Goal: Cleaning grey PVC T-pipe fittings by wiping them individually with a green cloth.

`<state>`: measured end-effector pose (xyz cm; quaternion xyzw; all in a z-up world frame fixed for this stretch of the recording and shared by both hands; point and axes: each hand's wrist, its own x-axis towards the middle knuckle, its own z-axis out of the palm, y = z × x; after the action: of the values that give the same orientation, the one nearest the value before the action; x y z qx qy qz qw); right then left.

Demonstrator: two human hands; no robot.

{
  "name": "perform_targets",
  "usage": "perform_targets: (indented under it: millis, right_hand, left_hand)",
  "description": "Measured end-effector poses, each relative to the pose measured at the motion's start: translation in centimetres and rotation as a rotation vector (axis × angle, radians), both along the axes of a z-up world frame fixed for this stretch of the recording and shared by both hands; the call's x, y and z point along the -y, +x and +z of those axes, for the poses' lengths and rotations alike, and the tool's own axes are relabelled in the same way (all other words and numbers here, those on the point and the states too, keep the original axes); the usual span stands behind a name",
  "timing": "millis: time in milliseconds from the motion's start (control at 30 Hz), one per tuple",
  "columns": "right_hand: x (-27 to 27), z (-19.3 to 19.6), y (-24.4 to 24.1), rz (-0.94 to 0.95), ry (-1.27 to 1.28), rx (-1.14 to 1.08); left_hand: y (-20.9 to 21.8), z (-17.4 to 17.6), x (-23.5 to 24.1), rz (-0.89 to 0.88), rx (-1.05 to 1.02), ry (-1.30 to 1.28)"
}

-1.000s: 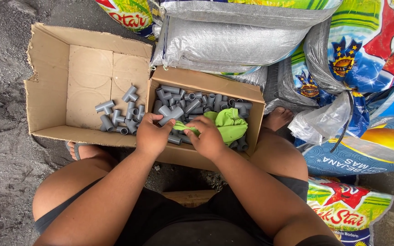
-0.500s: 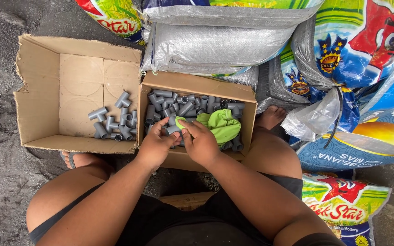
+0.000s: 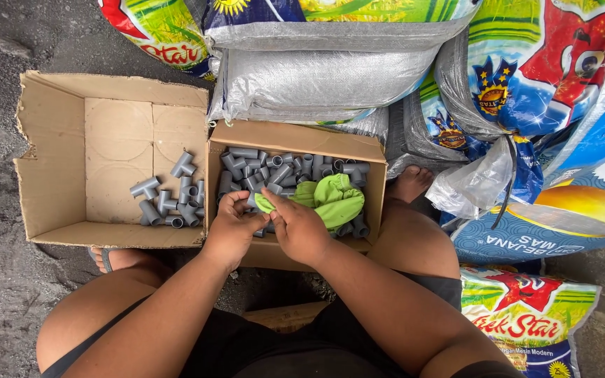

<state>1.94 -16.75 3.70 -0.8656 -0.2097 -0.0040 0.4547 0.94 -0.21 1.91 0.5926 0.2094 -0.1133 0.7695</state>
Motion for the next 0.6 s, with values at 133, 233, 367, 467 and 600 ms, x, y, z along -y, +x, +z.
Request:
perform_targets:
  millis: [133, 233, 367, 467, 600]
  right_hand:
    - [0.8, -2.4, 0.1, -0.060, -0.013, 0.070]
    - [0.5, -2.6, 0.0, -0.023, -0.061, 0.183]
    - [1.1, -2.7, 1.2, -0.084, 0.052, 0.138]
    - [0.4, -1.8, 0.3, -0.110, 0.067, 0.133]
    - [0.3, -3.6, -0.1, -0.145, 0.182, 0.049]
  left_hand:
    - [0.3, 0.3, 0.1, -0.023, 0.030, -0.095]
    - [0.4, 1.3, 0.1, -0.023, -0.009, -0.125]
    - [0.2, 0.4, -0.2, -0.039, 0.009, -0.182]
    - [0.1, -0.2, -0.3, -0.043, 0.029, -0.178]
    - [0.0, 0.2, -0.5, -0.053, 0.046, -0.169]
